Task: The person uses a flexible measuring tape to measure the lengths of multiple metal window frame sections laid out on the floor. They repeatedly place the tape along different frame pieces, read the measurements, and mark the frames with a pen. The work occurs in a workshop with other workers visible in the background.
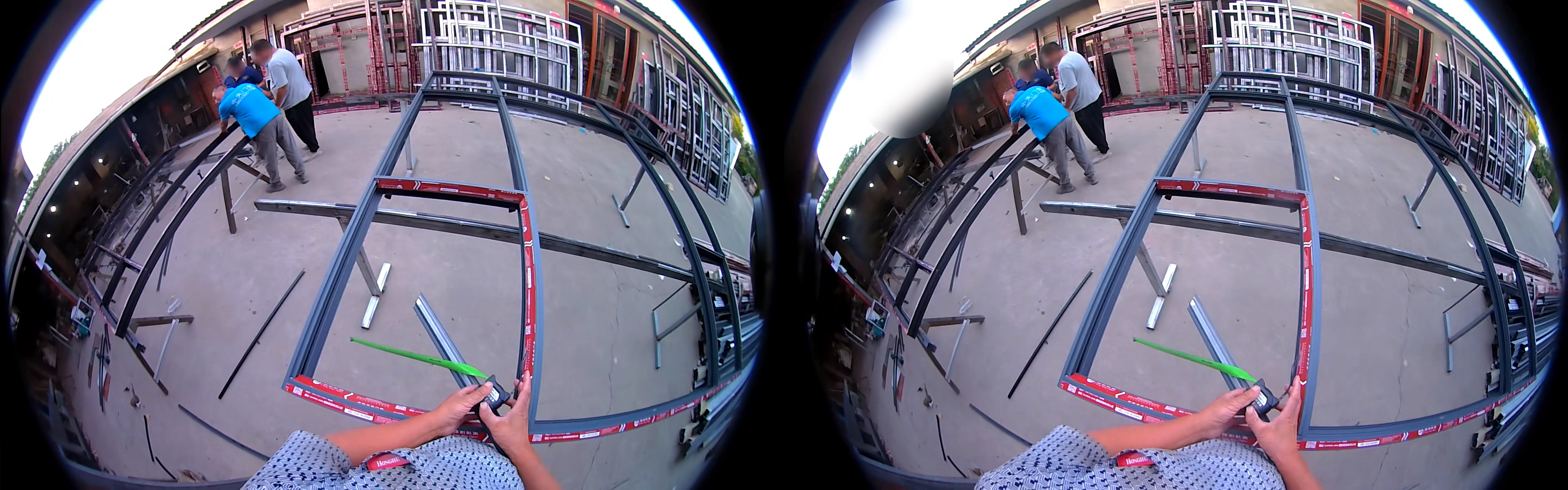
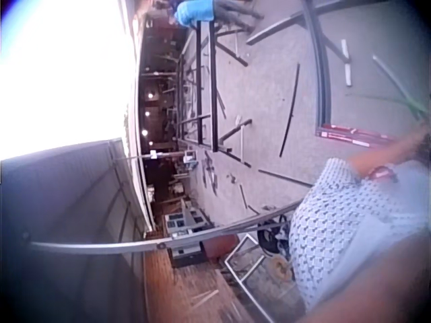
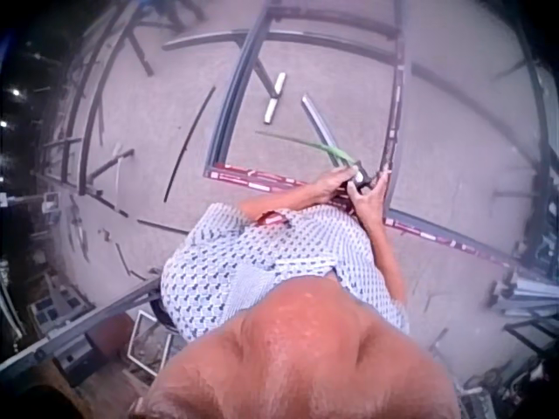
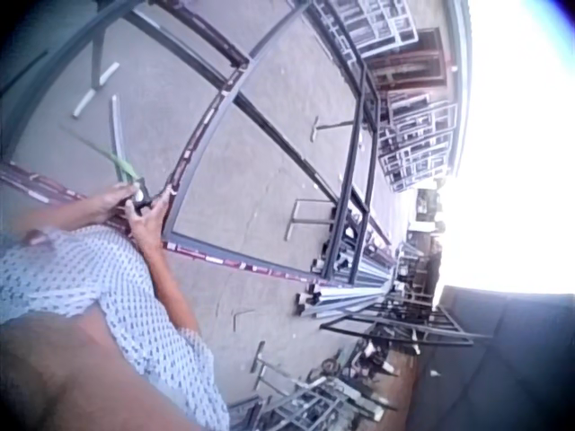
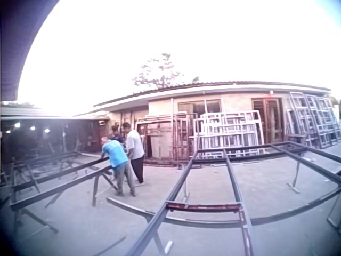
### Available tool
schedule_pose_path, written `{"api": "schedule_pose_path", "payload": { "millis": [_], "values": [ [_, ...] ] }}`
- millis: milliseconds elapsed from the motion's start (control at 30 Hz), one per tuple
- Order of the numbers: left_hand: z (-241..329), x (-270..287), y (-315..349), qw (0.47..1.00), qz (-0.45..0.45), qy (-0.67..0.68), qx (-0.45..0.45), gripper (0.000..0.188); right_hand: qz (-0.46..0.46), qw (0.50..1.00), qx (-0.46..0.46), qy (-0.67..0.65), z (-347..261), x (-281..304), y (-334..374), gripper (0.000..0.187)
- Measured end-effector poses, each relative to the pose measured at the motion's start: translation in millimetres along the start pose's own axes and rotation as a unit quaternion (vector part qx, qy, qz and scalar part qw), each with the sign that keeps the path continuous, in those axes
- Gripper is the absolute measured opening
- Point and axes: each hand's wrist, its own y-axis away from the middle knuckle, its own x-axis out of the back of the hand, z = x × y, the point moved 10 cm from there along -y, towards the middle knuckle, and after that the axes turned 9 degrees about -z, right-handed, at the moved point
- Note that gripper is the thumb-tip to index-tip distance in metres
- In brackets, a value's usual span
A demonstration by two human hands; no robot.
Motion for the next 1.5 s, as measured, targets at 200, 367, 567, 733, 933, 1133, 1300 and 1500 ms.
{"api": "schedule_pose_path", "payload": {
  "millis": [200,367,567,733,933,1133,1300,1500],
  "values": [
    [-20.9,21.5,-20.2,1.000,0.010,0.016,-0.011,0.053,-0.125,0.984,-0.007,0.128,13.9,-25.9,-1.0,0.091],
    [-18.4,16.9,-14.9,0.999,0.032,-0.030,-0.019,0.052,-0.112,0.979,-0.073,0.157,1.7,-20.5,-2.4,0.068],
    [-15.7,12.5,-5.8,0.998,0.044,-0.043,0.014,0.054,-0.118,0.965,-0.098,0.211,-4.3,-16.7,-9.0,0.060],
    [-1.0,5.2,0.6,0.998,0.058,-0.016,-0.036,0.055,-0.104,0.972,-0.192,0.083,6.2,-3.5,-12.5,0.056],
    [0.2,2.8,-2.0,0.997,0.023,-0.062,-0.039,0.055,-0.126,0.967,-0.220,-0.001,26.2,10.6,-17.4,0.049],
    [1.1,14.6,-2.4,0.990,0.058,-0.115,-0.058,0.044,-0.159,0.963,-0.204,0.077,3.4,37.8,-31.8,0.046],
    [-3.5,22.9,-2.7,0.985,0.079,-0.143,-0.056,0.029,-0.189,0.936,-0.194,0.225,4.5,50.8,-29.5,0.052],
    [2.1,23.7,-1.8,0.980,0.105,-0.156,-0.059,0.022,-0.189,0.919,-0.191,0.287,12.0,66.2,-18.7,0.047]
  ]
}}
